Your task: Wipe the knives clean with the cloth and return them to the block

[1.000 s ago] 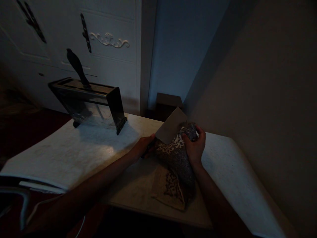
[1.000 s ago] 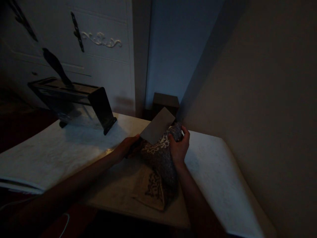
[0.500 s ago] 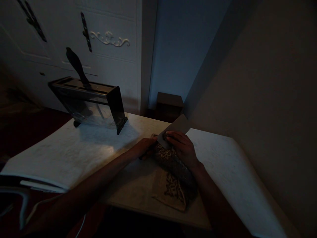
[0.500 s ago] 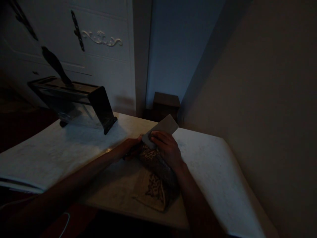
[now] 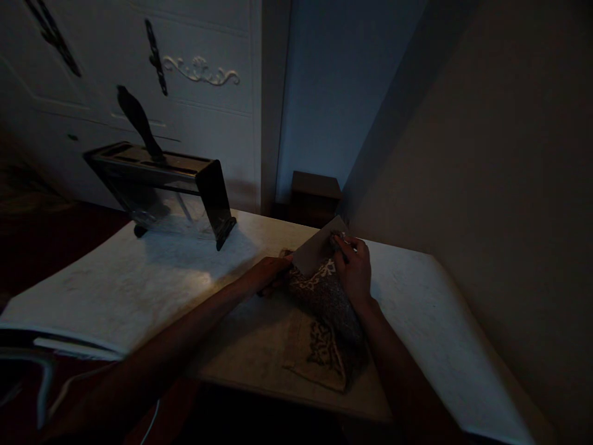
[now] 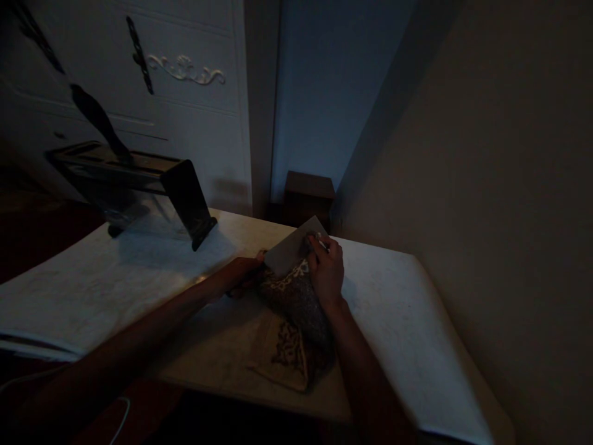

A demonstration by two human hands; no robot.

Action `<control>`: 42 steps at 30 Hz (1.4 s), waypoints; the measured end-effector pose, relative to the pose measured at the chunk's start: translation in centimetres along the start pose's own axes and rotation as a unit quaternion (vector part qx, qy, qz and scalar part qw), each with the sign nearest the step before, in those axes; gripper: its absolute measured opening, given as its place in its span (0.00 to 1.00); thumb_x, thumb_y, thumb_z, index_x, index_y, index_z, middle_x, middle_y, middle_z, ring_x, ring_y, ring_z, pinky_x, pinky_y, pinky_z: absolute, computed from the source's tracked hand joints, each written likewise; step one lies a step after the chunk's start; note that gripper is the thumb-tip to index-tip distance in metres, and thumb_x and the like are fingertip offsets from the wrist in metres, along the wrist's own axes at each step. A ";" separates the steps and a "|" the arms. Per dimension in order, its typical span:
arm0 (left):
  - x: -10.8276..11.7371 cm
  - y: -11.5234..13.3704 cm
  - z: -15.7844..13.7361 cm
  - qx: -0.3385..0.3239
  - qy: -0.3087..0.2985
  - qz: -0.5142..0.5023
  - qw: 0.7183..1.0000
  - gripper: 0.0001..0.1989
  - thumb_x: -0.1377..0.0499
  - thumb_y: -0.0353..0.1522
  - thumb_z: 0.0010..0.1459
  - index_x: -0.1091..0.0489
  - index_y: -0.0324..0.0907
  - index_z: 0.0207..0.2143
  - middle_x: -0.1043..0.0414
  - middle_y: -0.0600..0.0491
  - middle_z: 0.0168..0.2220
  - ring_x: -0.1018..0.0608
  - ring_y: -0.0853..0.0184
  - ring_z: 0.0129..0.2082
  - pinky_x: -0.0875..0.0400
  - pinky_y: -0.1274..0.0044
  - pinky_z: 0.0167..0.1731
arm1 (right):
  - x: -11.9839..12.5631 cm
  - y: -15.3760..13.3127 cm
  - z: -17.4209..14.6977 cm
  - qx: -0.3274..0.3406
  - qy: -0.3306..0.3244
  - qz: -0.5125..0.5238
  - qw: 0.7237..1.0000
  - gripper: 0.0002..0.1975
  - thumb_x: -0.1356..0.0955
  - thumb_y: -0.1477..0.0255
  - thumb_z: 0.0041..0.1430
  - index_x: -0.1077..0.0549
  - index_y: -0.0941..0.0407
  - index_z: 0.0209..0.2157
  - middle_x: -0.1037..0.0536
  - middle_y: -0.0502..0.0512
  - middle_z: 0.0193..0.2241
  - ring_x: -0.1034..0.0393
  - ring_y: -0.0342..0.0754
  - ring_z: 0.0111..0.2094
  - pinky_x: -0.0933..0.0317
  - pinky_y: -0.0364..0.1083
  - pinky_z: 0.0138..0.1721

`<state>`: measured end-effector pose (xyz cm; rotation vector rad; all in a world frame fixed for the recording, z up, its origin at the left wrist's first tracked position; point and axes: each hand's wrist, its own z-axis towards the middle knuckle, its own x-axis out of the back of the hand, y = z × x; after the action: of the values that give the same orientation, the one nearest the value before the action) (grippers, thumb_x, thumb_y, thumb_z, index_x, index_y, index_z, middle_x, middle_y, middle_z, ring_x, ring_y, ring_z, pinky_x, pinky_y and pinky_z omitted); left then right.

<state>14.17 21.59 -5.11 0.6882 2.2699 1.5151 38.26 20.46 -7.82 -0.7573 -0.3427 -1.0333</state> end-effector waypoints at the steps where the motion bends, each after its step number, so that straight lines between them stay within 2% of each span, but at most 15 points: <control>1: 0.0 -0.1 0.0 -0.003 0.003 -0.007 1.000 0.31 0.48 0.60 0.51 0.38 0.40 0.26 0.45 0.61 0.15 0.45 0.78 0.09 0.54 0.83 0.08 | 0.0 0.0 0.0 -0.021 -0.006 -0.002 1.000 0.20 0.37 0.73 0.59 0.25 0.56 0.52 0.30 0.62 0.45 0.35 0.55 0.48 0.36 0.56 0.49; 4: 0.0 -0.3 0.2 -0.018 0.016 -0.028 0.999 0.29 0.47 0.59 0.52 0.37 0.39 0.26 0.45 0.60 0.15 0.44 0.78 0.09 0.52 0.84 0.09 | 0.2 0.1 0.0 -0.081 -0.029 0.008 0.996 0.21 0.38 0.71 0.58 0.25 0.60 0.51 0.28 0.62 0.41 0.32 0.54 0.43 0.35 0.54 0.47; 7: 0.0 -0.5 0.5 -0.053 0.027 -0.046 0.997 0.28 0.46 0.56 0.53 0.36 0.39 0.26 0.45 0.61 0.15 0.44 0.78 0.09 0.53 0.84 0.09 | 0.5 0.2 0.2 -0.112 -0.037 0.029 0.993 0.21 0.37 0.70 0.56 0.24 0.61 0.48 0.26 0.62 0.39 0.30 0.53 0.41 0.35 0.53 0.47; 14: 0.0 -0.3 0.8 -0.094 0.119 0.005 0.988 0.25 0.48 0.52 0.57 0.36 0.39 0.25 0.45 0.61 0.14 0.42 0.77 0.09 0.52 0.83 0.10 | 1.9 -0.4 0.8 -0.157 -0.068 0.091 0.981 0.12 0.35 0.69 0.50 0.21 0.56 0.32 0.22 0.56 0.34 0.27 0.52 0.37 0.36 0.51 0.45; 18: 0.1 0.0 0.5 -0.090 0.147 0.033 0.984 0.23 0.49 0.50 0.59 0.35 0.39 0.26 0.44 0.61 0.15 0.42 0.78 0.09 0.51 0.83 0.11 | 2.3 -0.7 1.0 -0.139 -0.043 0.071 0.987 0.12 0.35 0.70 0.50 0.22 0.57 0.34 0.23 0.57 0.34 0.28 0.52 0.37 0.36 0.52 0.45; 22: 0.3 -0.3 0.7 -0.082 0.130 0.053 0.987 0.25 0.49 0.52 0.58 0.36 0.39 0.25 0.44 0.60 0.15 0.42 0.77 0.10 0.51 0.82 0.11 | 2.3 -0.9 1.0 -0.088 0.047 0.050 0.994 0.17 0.35 0.70 0.53 0.25 0.58 0.44 0.24 0.59 0.40 0.29 0.53 0.42 0.35 0.53 0.46; 25: 0.2 -0.5 0.7 -0.089 0.111 0.083 0.986 0.27 0.49 0.54 0.56 0.38 0.40 0.23 0.44 0.60 0.15 0.42 0.76 0.11 0.51 0.81 0.12 | 2.1 -1.4 0.7 -0.031 0.085 0.069 0.993 0.17 0.34 0.70 0.57 0.29 0.55 0.49 0.25 0.58 0.44 0.30 0.52 0.45 0.35 0.53 0.47; 27: 0.1 -0.4 0.5 -0.092 0.087 0.102 0.987 0.28 0.49 0.56 0.56 0.38 0.40 0.22 0.45 0.60 0.14 0.42 0.76 0.12 0.52 0.81 0.13 | 1.8 -1.8 0.3 0.032 0.074 0.084 0.993 0.14 0.35 0.71 0.60 0.30 0.53 0.48 0.25 0.57 0.45 0.30 0.51 0.47 0.35 0.53 0.48; 29: -0.1 -0.2 0.2 -0.091 0.054 0.109 0.988 0.29 0.49 0.56 0.55 0.38 0.39 0.21 0.45 0.59 0.14 0.42 0.76 0.12 0.53 0.80 0.13 | 1.4 -2.3 -0.1 0.105 0.029 0.095 0.990 0.12 0.35 0.72 0.61 0.29 0.51 0.47 0.26 0.56 0.47 0.31 0.52 0.49 0.35 0.54 0.50; 31: -0.1 0.0 -0.1 -0.088 0.026 0.106 0.990 0.29 0.49 0.56 0.55 0.36 0.39 0.23 0.45 0.59 0.15 0.42 0.76 0.13 0.54 0.80 0.13 | 1.0 -2.7 -0.3 0.145 -0.020 0.100 0.984 0.11 0.35 0.71 0.62 0.27 0.50 0.47 0.27 0.56 0.49 0.32 0.52 0.51 0.35 0.55 0.50; 33: -0.1 0.1 -0.2 -0.082 0.008 0.095 0.992 0.28 0.48 0.56 0.55 0.36 0.39 0.24 0.45 0.59 0.15 0.43 0.76 0.12 0.54 0.80 0.12 | 0.5 -3.0 -0.3 0.152 -0.038 0.102 0.982 0.10 0.34 0.69 0.63 0.26 0.51 0.46 0.27 0.58 0.48 0.32 0.52 0.50 0.35 0.54 0.50; 38: 0.3 -0.1 -0.1 -0.062 -0.023 0.092 0.994 0.28 0.49 0.57 0.56 0.38 0.40 0.23 0.45 0.60 0.15 0.44 0.76 0.11 0.54 0.80 0.11 | 0.1 -2.8 0.0 0.161 -0.020 0.061 0.985 0.11 0.36 0.69 0.64 0.25 0.51 0.46 0.27 0.58 0.45 0.33 0.52 0.48 0.36 0.53 0.49; 42: 0.4 0.0 -0.2 -0.068 -0.025 0.098 0.993 0.28 0.49 0.56 0.57 0.40 0.41 0.21 0.45 0.59 0.15 0.44 0.76 0.10 0.54 0.80 0.10 | 0.4 -2.1 0.3 0.053 0.033 -0.005 0.998 0.13 0.36 0.69 0.63 0.25 0.52 0.47 0.30 0.59 0.47 0.36 0.54 0.49 0.38 0.56 0.51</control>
<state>13.72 21.63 -5.06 0.9208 2.0900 1.7025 36.68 19.81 -6.57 -0.6242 -0.3415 -1.0382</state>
